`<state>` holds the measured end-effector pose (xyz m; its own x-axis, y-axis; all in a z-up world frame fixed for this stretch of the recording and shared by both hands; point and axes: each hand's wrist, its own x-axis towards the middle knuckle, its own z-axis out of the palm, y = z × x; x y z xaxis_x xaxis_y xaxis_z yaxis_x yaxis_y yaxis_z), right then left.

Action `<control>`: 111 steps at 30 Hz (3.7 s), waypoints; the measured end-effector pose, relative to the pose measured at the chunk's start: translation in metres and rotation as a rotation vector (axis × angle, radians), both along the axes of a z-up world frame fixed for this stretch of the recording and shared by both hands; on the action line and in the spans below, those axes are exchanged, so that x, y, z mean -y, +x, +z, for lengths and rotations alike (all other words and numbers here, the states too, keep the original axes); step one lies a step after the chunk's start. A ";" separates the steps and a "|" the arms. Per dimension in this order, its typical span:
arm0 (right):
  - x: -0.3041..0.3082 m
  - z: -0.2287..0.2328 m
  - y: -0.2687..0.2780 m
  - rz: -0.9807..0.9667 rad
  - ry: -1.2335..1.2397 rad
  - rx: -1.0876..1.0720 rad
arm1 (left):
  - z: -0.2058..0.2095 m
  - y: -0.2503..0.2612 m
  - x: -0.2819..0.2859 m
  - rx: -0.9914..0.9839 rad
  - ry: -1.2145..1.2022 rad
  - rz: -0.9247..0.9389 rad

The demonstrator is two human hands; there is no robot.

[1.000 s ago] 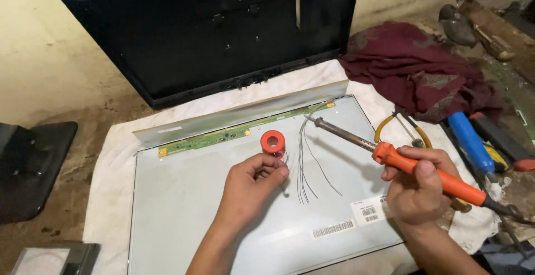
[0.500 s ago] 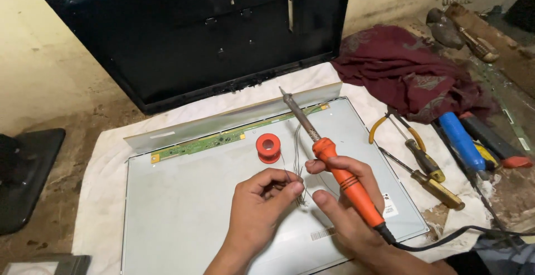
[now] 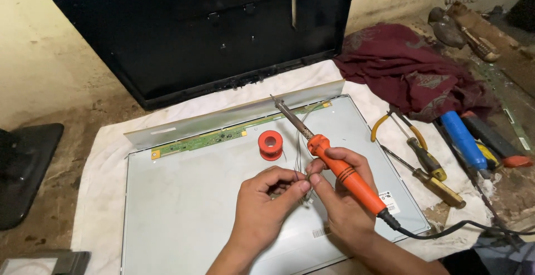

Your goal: The person uses a soldering iron to apply solder to the ends of several thin wires. They then use pliers to strip the insulation from the wire ends and continue soldering the exposed tips.

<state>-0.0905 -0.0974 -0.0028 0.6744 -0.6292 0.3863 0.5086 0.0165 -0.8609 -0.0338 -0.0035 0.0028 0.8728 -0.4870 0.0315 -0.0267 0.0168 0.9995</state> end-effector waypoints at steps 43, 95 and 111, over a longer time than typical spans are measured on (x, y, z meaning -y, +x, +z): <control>0.052 -0.004 -0.008 -0.291 -0.428 0.135 | 0.002 0.030 -0.012 -0.114 0.440 0.127; 0.073 -0.033 -0.026 -0.053 -0.502 0.184 | -0.003 0.029 -0.007 -0.030 0.616 0.051; 0.076 -0.037 -0.027 -0.034 -0.466 0.181 | -0.003 0.029 -0.006 -0.028 0.605 0.052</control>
<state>-0.1179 -0.1734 -0.0398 0.5531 -0.3826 0.7401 0.6438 -0.3675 -0.6711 -0.0047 0.0030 -0.0002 0.8924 -0.3681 -0.2609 0.0142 -0.5551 0.8317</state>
